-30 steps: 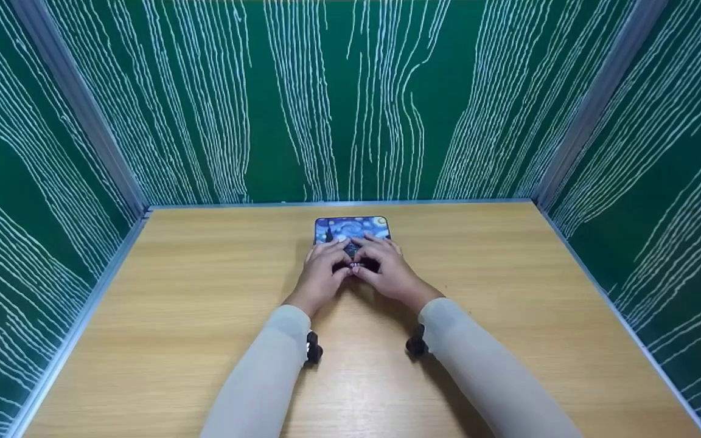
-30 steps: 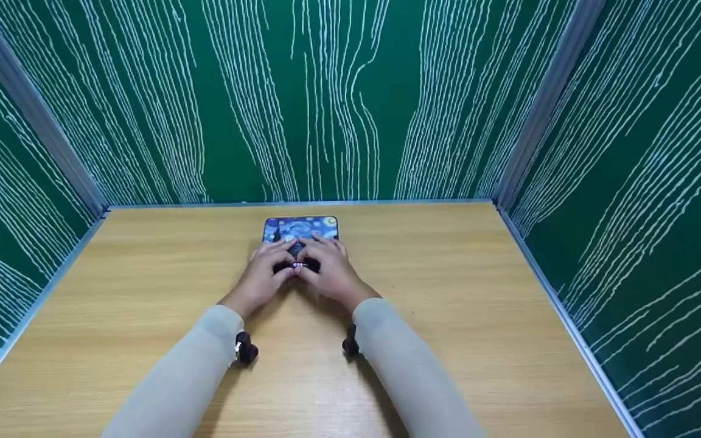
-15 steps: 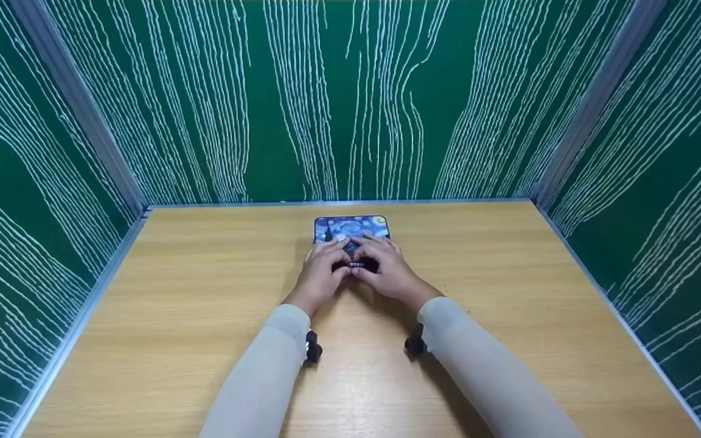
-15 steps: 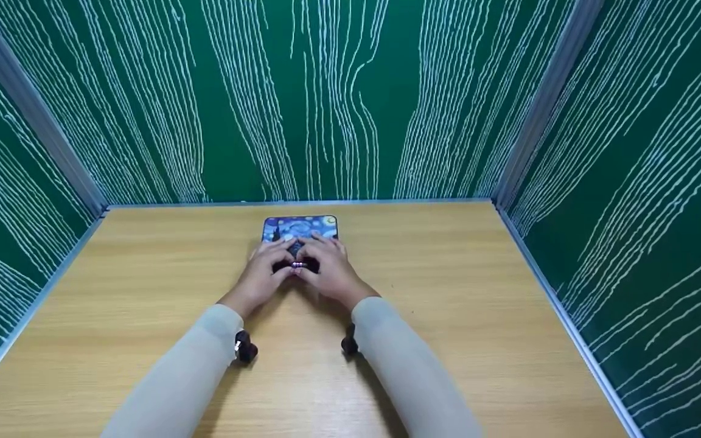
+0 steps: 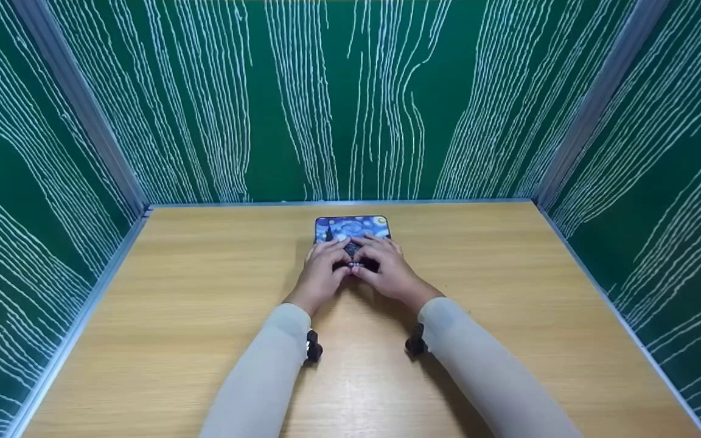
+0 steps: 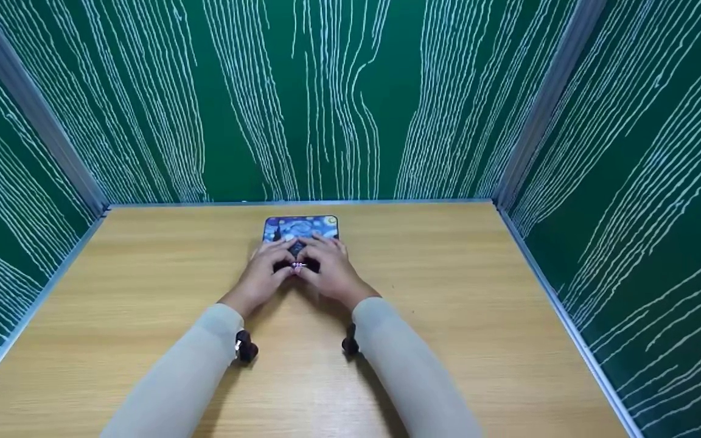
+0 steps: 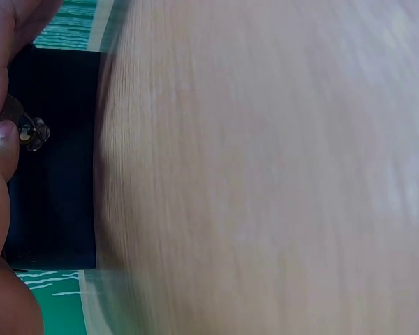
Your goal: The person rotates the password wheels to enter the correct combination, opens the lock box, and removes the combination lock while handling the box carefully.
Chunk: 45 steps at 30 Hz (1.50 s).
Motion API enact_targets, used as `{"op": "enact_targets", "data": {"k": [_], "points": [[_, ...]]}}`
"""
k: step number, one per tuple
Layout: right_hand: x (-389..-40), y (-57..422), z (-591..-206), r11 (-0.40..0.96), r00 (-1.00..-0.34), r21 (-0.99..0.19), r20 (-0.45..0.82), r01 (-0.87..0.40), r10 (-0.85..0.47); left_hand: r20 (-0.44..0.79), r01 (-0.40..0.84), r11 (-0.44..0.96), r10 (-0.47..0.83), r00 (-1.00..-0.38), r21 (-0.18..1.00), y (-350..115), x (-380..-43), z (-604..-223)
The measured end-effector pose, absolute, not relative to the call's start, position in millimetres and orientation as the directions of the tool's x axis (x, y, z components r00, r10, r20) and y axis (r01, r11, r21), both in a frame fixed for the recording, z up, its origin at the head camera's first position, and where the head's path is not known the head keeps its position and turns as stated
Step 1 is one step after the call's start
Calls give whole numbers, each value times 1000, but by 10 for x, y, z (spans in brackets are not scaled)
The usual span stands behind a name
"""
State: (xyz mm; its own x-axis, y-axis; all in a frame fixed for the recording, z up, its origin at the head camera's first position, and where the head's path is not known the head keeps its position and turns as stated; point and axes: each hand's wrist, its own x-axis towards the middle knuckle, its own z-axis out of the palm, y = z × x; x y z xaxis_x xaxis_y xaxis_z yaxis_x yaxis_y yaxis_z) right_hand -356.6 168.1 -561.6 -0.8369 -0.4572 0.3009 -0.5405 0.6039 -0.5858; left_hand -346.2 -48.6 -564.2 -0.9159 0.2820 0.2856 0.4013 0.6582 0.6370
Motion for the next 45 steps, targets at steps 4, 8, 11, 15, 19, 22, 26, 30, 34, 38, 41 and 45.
{"op": "enact_targets", "data": {"k": [4,8,11,15,19,22,26,30,34,38,41,45], "points": [[-3555,1682,-5607,604,-843,-595,292,-530,-452,265,378,656,270,-926,653,-487,-3462,-5638],[-3543,1682,-5599,596,-840,-599,298,-535,-454,242,357,651,263,-934,670,-485,-3452,-5624],[-3539,1680,-5596,599,-842,-600,294,-531,-451,223,340,656,258,-940,674,-483,-3452,-5625],[-3542,1671,-5599,608,-851,-603,280,-517,-445,209,325,660,251,-945,678,-483,-3451,-5629],[-3549,1666,-5602,610,-855,-608,272,-508,-441,196,309,660,241,-951,685,-484,-3447,-5629],[-3547,1669,-5606,611,-858,-610,272,-504,-437,196,308,663,240,-951,682,-484,-3445,-5629],[-3536,1680,-5600,598,-856,-622,275,-505,-437,251,362,650,262,-932,668,-483,-3441,-5624],[-3532,1685,-5598,585,-853,-631,280,-510,-441,284,394,641,272,-919,659,-483,-3433,-5619],[-3535,1686,-5602,593,-852,-621,285,-513,-439,265,376,647,266,-927,663,-480,-3431,-5612],[-3537,1683,-5600,610,-855,-606,278,-510,-438,247,357,650,258,-934,671,-477,-3432,-5613],[-3538,1680,-5599,616,-859,-607,268,-502,-436,241,351,655,256,-936,669,-477,-3435,-5618],[-3540,1681,-5603,608,-861,-619,264,-497,-434,241,349,651,254,-937,674,-475,-3438,-5622]]}}
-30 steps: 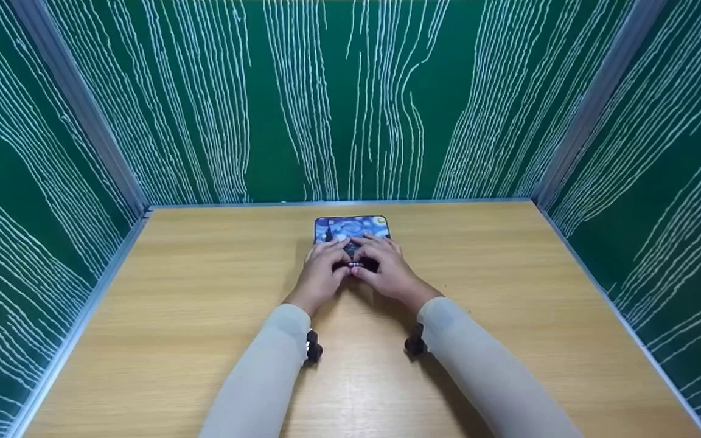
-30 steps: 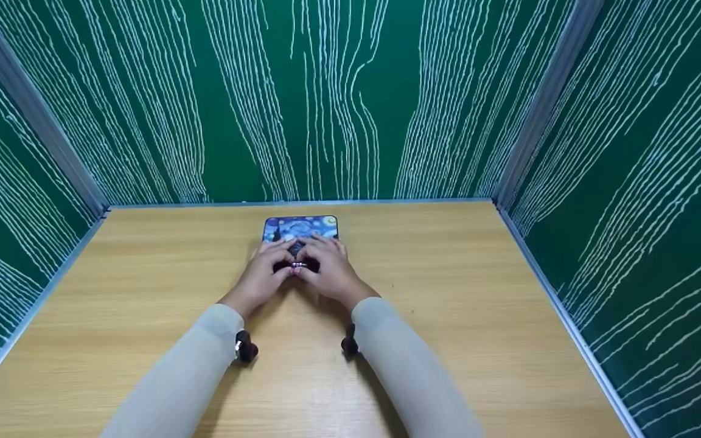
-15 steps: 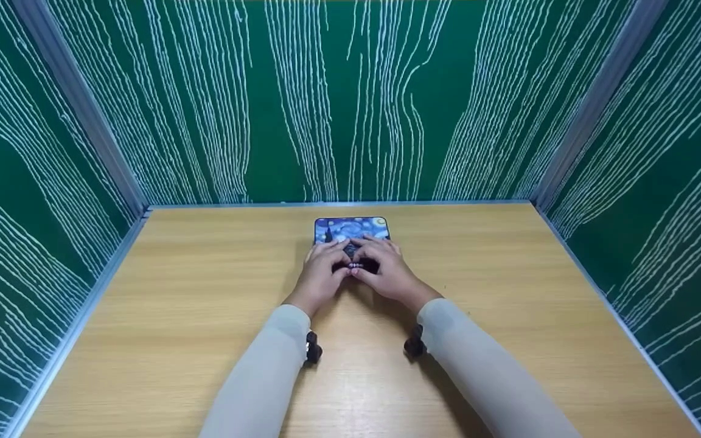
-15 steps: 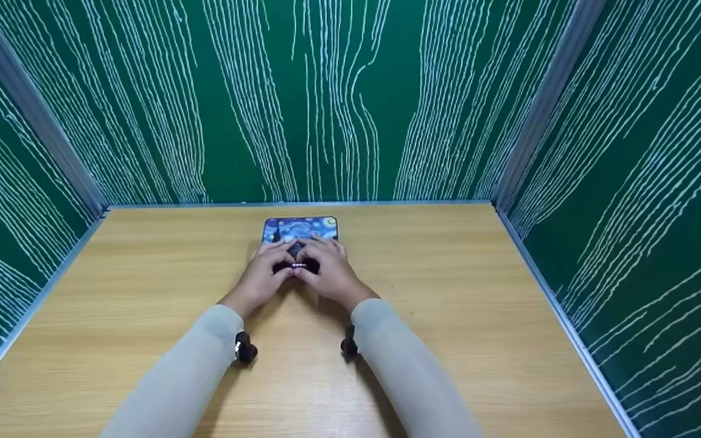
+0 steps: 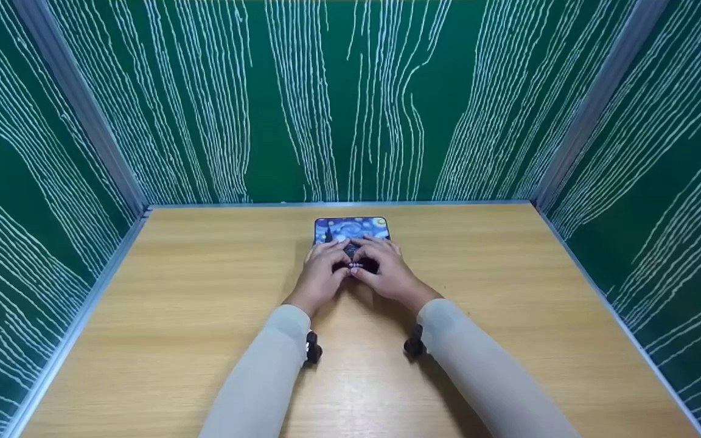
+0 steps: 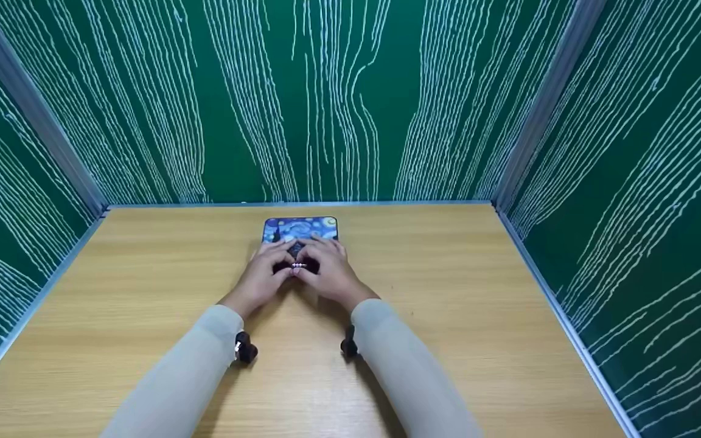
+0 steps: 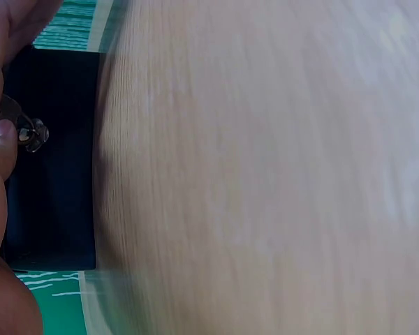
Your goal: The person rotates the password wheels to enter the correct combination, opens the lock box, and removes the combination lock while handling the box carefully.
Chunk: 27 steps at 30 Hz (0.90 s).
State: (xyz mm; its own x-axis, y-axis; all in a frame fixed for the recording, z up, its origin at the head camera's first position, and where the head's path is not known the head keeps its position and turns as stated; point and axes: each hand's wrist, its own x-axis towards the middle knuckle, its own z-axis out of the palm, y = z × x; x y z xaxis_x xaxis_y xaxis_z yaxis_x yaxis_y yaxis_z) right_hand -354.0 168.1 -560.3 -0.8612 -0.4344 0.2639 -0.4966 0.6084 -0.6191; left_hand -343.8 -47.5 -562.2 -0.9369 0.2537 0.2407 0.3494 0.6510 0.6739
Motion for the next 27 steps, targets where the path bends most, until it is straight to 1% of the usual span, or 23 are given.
{"op": "enact_targets", "data": {"k": [7,14,21,27], "points": [[-3534,1680,-5597,610,-859,-613,271,-502,-434,217,323,651,240,-946,687,-475,-3432,-5622],[-3548,1677,-5609,594,-837,-597,312,-540,-449,256,366,657,262,-931,659,-476,-3431,-5620],[-3560,1682,-5629,589,-843,-610,300,-530,-447,259,367,653,260,-930,663,-478,-3434,-5628],[-3547,1679,-5613,590,-847,-614,299,-524,-440,235,341,648,248,-940,681,-479,-3431,-5620]]}}
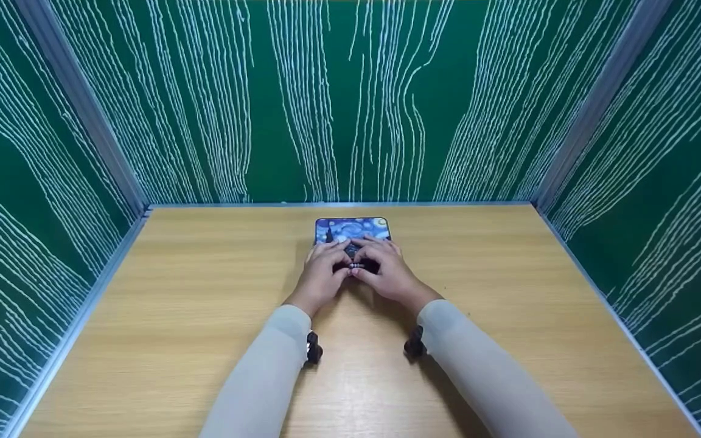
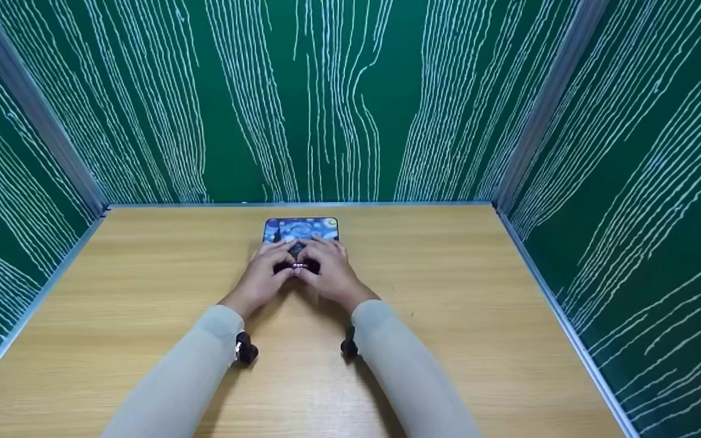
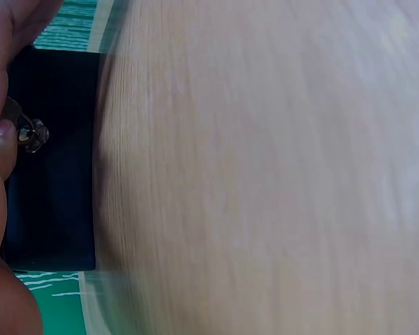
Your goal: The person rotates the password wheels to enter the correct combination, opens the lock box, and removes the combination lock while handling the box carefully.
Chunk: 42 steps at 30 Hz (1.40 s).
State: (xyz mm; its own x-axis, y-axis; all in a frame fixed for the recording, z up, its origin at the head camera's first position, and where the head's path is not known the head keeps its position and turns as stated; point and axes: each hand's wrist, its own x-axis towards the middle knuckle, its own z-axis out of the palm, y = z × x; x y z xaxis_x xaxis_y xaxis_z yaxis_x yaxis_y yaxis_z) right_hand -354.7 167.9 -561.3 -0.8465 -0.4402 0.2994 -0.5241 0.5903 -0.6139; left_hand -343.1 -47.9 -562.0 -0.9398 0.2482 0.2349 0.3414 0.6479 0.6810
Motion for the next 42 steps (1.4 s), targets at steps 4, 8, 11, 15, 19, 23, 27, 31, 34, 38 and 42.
{"op": "enact_targets", "data": {"k": [4,8,11,15,19,23,27,31,34,38,42], "points": [[-3544,1674,-5606,602,-856,-616,285,-508,-431,222,329,653,244,-944,683,-477,-3422,-5607],[-3544,1671,-5607,605,-853,-607,290,-515,-435,219,325,650,242,-945,687,-478,-3415,-5602],[-3539,1671,-5604,597,-848,-610,296,-522,-439,231,337,642,246,-941,688,-480,-3418,-5610],[-3531,1670,-5597,584,-843,-616,305,-530,-443,257,360,631,252,-933,688,-483,-3425,-5622],[-3535,1668,-5595,588,-842,-609,309,-532,-443,261,362,625,250,-932,691,-482,-3425,-5622],[-3544,1668,-5597,593,-847,-611,301,-525,-439,239,339,633,241,-941,696,-480,-3427,-5620],[-3552,1673,-5610,598,-847,-607,297,-524,-441,229,328,637,235,-945,698,-478,-3426,-5620],[-3549,1674,-5622,598,-847,-606,296,-524,-441,230,330,639,236,-944,695,-477,-3421,-5618],[-3542,1674,-5622,595,-847,-609,300,-524,-438,223,324,641,236,-946,696,-477,-3420,-5614],[-3539,1667,-5617,597,-845,-605,306,-528,-438,215,316,639,233,-948,702,-480,-3418,-5612],[-3541,1658,-5612,598,-844,-601,308,-531,-439,234,338,641,245,-941,689,-484,-3417,-5614]]}}
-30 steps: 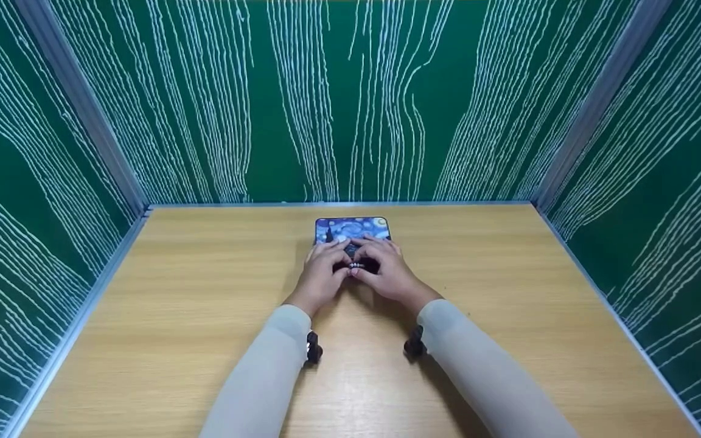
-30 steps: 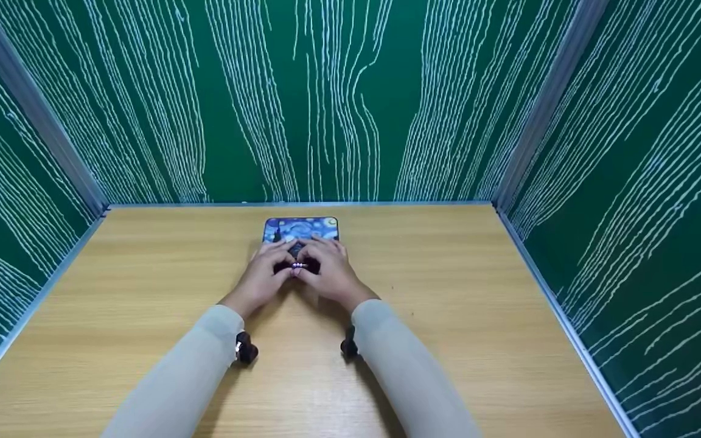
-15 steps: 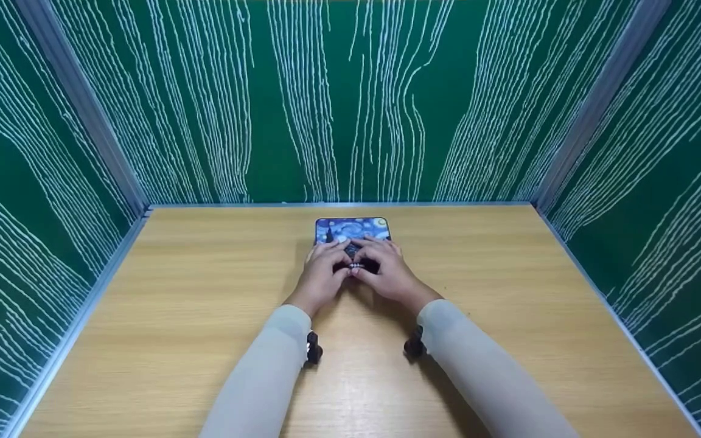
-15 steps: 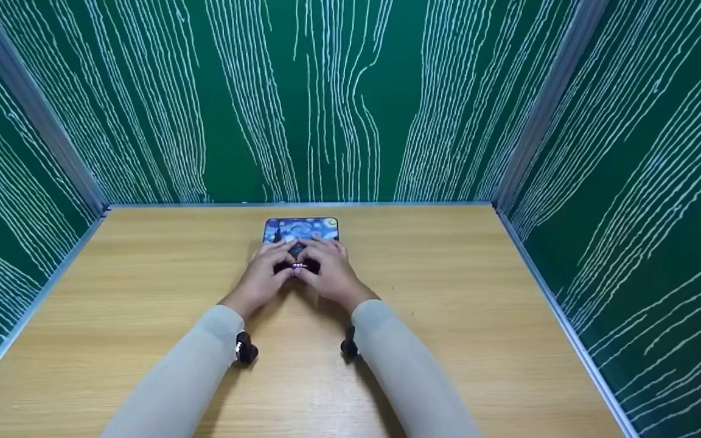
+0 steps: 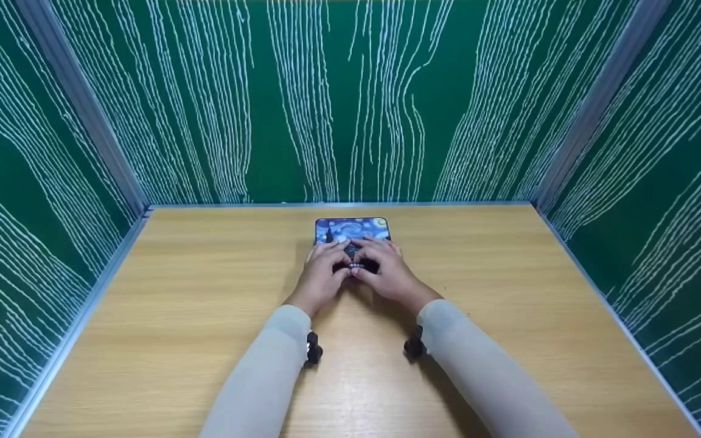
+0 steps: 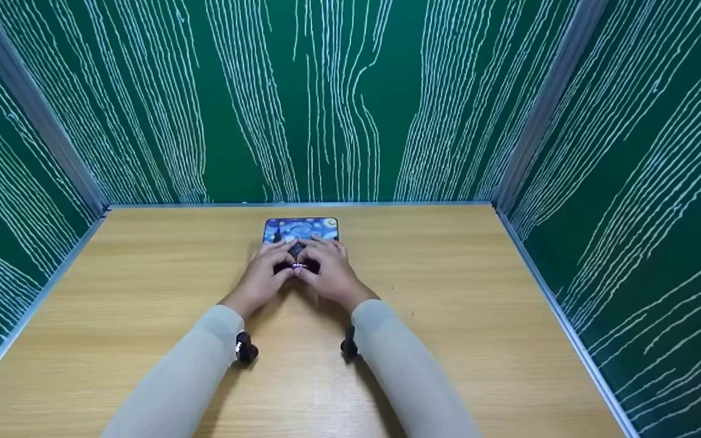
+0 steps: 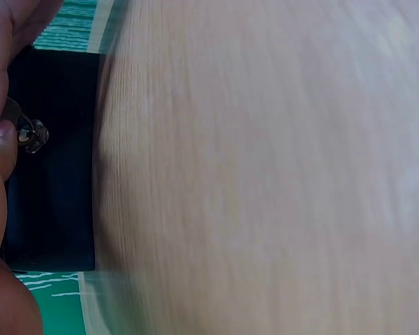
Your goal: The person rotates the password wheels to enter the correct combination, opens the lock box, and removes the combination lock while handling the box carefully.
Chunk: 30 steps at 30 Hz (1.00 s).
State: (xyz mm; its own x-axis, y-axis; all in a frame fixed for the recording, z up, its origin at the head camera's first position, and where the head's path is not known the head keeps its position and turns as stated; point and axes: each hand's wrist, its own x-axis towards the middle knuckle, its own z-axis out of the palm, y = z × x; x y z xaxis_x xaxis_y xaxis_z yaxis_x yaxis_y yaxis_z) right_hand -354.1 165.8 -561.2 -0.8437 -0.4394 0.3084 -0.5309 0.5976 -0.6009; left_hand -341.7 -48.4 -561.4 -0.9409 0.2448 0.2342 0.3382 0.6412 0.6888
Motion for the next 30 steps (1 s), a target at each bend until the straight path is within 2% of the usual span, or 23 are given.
{"op": "enact_targets", "data": {"k": [6,12,26,30], "points": [[-3549,1657,-5616,590,-838,-599,320,-541,-443,278,390,651,274,-921,651,-491,-3417,-5613],[-3558,1663,-5621,566,-829,-611,338,-553,-445,282,391,648,271,-920,653,-490,-3417,-5612],[-3552,1665,-5606,593,-856,-624,291,-508,-427,250,354,640,251,-935,682,-482,-3420,-5611],[-3544,1660,-5613,590,-862,-637,281,-496,-422,284,384,624,259,-923,681,-493,-3426,-5635]]}}
